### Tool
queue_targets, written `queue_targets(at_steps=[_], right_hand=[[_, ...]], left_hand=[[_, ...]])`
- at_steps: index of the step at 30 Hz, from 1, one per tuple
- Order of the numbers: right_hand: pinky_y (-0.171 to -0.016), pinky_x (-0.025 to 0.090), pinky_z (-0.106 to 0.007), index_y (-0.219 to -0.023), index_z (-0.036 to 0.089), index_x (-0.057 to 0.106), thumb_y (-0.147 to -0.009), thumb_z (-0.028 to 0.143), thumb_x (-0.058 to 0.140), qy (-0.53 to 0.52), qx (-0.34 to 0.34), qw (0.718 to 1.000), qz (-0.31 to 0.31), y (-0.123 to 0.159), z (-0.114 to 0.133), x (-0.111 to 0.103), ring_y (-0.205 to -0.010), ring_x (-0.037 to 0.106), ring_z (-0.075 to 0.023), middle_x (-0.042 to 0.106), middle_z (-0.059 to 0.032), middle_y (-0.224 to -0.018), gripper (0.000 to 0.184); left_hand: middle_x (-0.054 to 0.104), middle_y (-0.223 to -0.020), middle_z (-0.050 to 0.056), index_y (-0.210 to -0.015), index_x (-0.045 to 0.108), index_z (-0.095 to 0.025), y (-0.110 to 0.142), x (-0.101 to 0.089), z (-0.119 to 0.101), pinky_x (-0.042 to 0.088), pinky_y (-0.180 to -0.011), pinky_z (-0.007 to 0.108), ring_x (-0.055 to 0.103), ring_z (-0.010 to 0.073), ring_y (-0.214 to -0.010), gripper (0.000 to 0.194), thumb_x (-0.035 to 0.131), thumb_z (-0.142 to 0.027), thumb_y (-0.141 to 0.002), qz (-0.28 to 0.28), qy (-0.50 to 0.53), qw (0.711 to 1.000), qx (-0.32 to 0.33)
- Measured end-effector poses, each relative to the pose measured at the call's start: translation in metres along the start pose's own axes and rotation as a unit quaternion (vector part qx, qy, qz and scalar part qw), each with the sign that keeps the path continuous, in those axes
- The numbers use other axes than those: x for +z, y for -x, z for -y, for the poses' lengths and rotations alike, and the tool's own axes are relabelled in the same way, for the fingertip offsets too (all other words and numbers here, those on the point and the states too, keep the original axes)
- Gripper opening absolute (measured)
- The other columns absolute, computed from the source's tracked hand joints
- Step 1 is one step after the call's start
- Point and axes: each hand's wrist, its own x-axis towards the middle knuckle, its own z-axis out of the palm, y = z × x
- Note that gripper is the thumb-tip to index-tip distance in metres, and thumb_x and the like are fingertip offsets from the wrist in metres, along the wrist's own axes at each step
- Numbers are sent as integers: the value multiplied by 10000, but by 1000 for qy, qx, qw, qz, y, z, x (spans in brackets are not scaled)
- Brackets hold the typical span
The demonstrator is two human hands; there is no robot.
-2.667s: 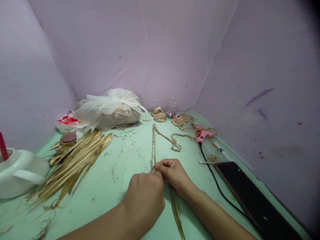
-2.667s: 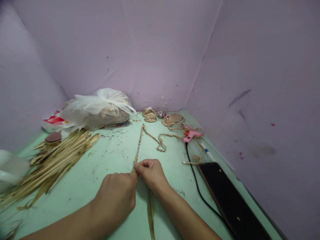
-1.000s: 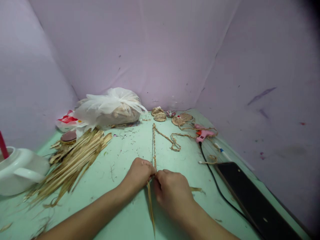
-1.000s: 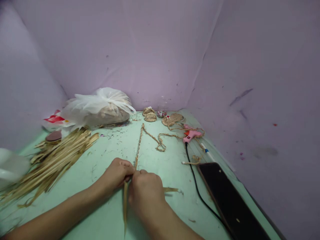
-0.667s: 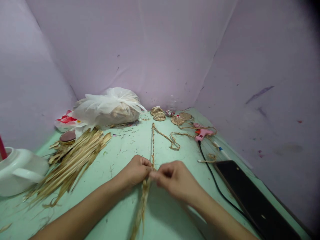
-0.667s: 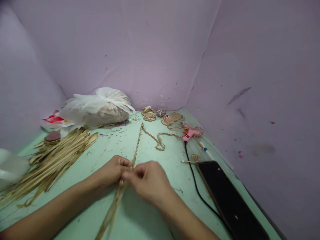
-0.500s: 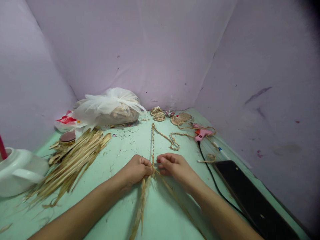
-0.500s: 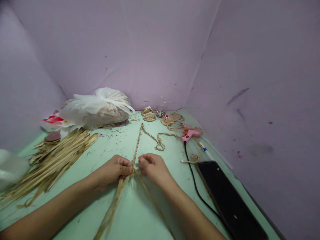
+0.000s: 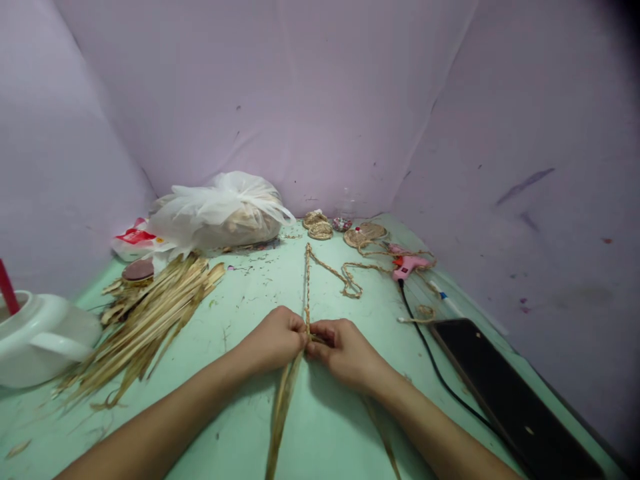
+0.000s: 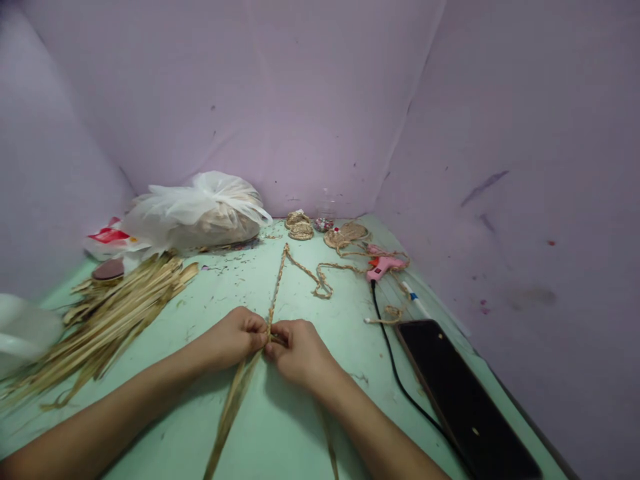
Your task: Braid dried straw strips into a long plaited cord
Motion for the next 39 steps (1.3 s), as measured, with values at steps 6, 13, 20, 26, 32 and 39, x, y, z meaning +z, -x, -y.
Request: queue_targets(at_steps=[6,13,20,26,32,39], right_hand=[[-464,270,-181,-668,127,611,-658,116,411,109,10,994,-23,0,5,-6,-502,367,-81,475,23,-524,201],[-436,269,-183,-667,137,649,-624,133,434,169,47,984,31,7,8,-17,-470,383,-77,515,19,-510,218],[-589,399,-229,-786,132,647,-624,190,541,48,69,996,-10,11,17,-33,-634,541,-134,642,-39,-712,202],[-541,392,-215,-792,123,589,-644,95,430,-143,110,983,-37,-2,13,-7,-530,487,-86,578,-12,-665,219],[-416,196,-194,-595,133,546,-636,122,453,-72,87,993,-34,-6,8,-3,-404,270,-48,363,71,-431,102],[-466,251,-193,-595,124,544,-635,204,535,-130,61,990,-6,-7,7,-3,-466,358,-57,499,29,-518,90]], left_hand=[[276,-459,-53,-479,377,-165,-1,-4,5,186,-445,220,235,68,-461,130,443,-217,-578,28,-30,999,33],[278,-442,-52,-458,392,-161,-4,-5,6,180,-441,225,235,66,-450,113,438,-192,-557,27,-24,999,33],[274,-416,-55,-440,414,-155,-1,-6,2,174,-436,231,234,62,-428,114,454,-190,-540,17,3,1000,12],[272,-404,-57,-417,379,-161,1,-6,-4,146,-434,238,212,54,-417,108,438,-172,-507,24,39,999,5],[288,-395,-57,-425,406,-157,0,-6,-3,138,-439,239,208,53,-416,77,443,-167,-492,38,65,997,-8],[262,-397,-64,-440,410,-159,-1,-9,-2,124,-440,242,188,53,-417,103,449,-195,-528,53,46,998,3]])
